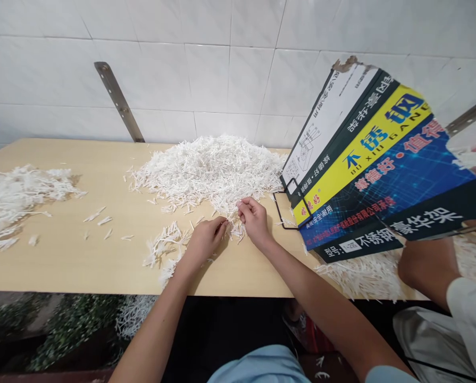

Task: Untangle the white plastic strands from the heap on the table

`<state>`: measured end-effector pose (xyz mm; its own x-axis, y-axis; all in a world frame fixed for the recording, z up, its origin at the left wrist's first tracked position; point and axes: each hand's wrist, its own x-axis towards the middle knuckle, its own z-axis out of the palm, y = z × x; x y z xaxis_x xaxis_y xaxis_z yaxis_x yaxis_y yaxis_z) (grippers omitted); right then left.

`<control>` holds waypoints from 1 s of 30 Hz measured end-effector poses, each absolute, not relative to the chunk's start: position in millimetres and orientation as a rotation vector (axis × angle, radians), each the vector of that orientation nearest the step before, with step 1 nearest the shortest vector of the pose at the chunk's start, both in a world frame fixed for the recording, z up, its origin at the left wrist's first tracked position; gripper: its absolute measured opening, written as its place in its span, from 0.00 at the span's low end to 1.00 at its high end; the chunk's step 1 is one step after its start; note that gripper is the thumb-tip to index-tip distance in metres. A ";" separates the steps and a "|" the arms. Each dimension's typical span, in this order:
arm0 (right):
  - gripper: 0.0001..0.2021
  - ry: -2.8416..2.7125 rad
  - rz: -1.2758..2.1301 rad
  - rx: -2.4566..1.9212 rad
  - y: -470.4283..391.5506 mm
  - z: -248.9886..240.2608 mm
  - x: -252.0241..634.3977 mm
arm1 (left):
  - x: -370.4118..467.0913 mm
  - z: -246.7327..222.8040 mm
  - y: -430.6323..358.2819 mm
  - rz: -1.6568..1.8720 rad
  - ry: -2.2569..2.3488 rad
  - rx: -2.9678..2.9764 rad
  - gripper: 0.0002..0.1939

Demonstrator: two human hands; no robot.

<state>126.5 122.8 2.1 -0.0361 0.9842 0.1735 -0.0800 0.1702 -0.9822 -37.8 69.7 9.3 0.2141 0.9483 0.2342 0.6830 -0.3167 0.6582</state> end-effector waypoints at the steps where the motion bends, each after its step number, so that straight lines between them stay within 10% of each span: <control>1: 0.14 -1.211 1.119 -1.010 124.7 0.9 128.3 | -37.9 8.4 69.7 0.856 1.512 2.098 0.15; 6: 0.13 -0.828 0.936 -1.044 143.1 -3.5 145.4 | -39.3 8.8 64.7 0.853 1.606 2.117 0.16; 16: 0.12 -1.796 0.412 -1.100 121.9 7.1 132.2 | -36.3 12.7 62.8 0.951 1.640 2.083 0.17; 30: 0.11 -2.124 0.646 -1.099 113.5 11.1 131.8 | -41.4 3.0 68.8 0.875 1.693 2.162 0.13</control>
